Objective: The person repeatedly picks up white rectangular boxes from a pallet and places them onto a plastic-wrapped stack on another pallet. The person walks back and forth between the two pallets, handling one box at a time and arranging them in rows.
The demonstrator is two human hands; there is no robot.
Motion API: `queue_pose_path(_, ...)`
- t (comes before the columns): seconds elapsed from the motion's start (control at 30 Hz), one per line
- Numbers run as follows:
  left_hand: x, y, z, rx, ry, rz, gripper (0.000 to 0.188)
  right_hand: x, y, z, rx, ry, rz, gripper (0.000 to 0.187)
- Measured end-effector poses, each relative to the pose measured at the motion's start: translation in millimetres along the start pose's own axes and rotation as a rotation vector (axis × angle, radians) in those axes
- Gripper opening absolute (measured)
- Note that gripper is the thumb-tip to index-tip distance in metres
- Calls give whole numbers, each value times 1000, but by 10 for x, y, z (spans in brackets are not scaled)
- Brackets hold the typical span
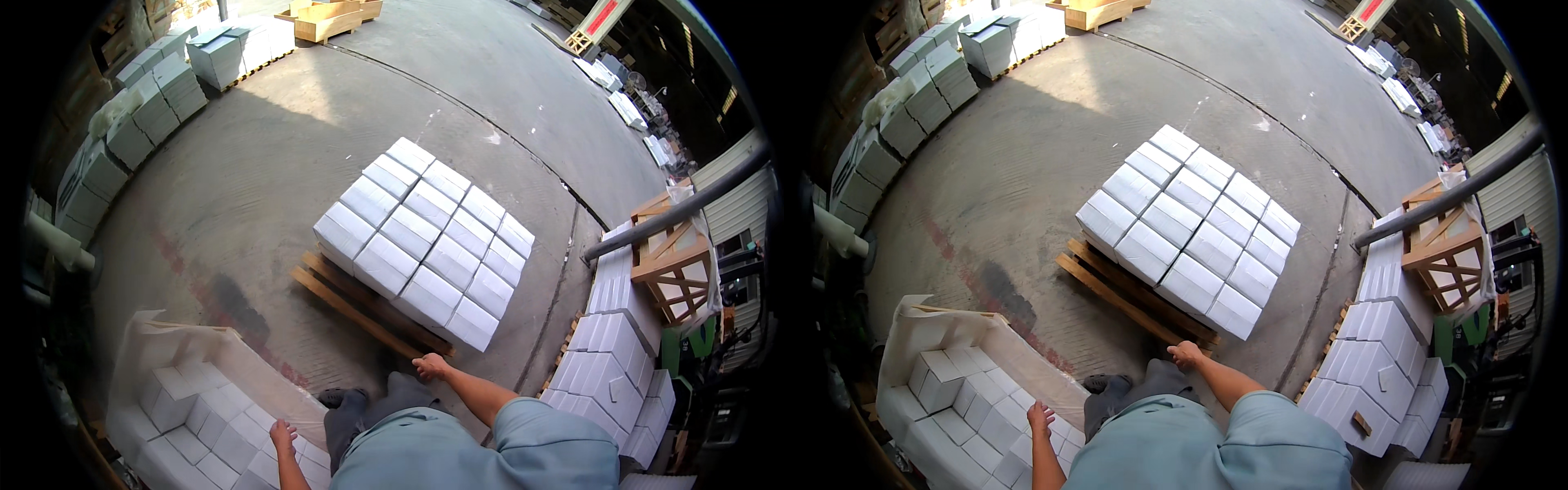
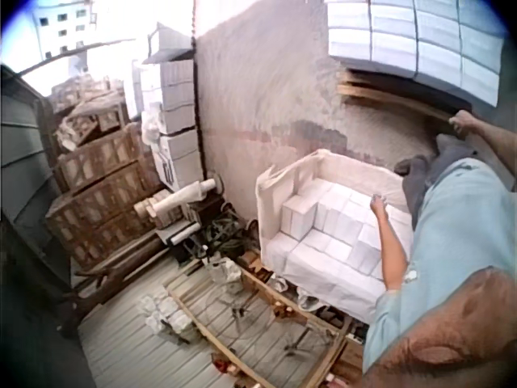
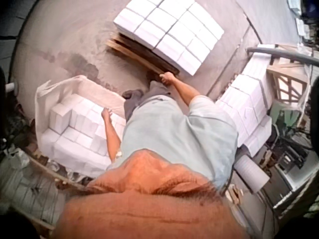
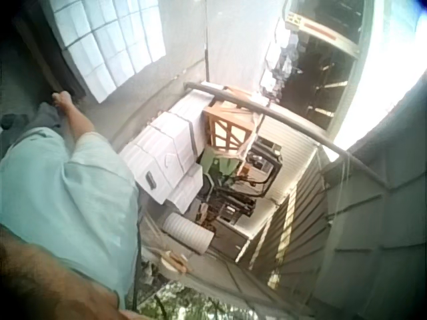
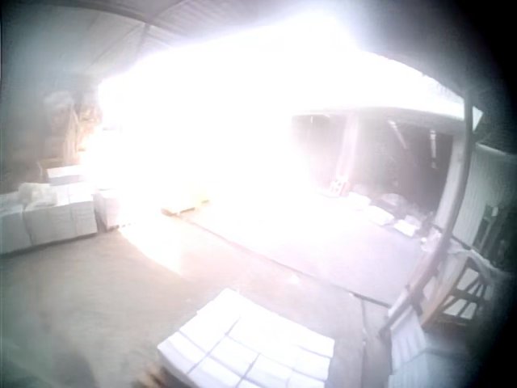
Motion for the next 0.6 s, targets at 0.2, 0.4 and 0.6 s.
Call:
queue_pose_path(0.2, 119, 1176, -168, -177, 42, 167, 42, 830, -797, 115, 74, 36, 143, 44)
queue_pose_path(0.4, 106, 1789, -301, -287, 28, 420, 31, 1708, -962, -203, 181, 116, 413, 40)
queue_pose_path(0.6, 225, 1963, 23, -312, 95, 627, 31, 2404, -600, -789, 138, 189, 481, 46)
Point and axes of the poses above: each hand's wrist, its own z-axis towards the middle knuckle, its own y-axis out of the palm, x = y × z, the point moved 6 cm from there along z, towards the middle knuckle, and after that the axes turned 4 degrees about -x, right-handed, at the moved point
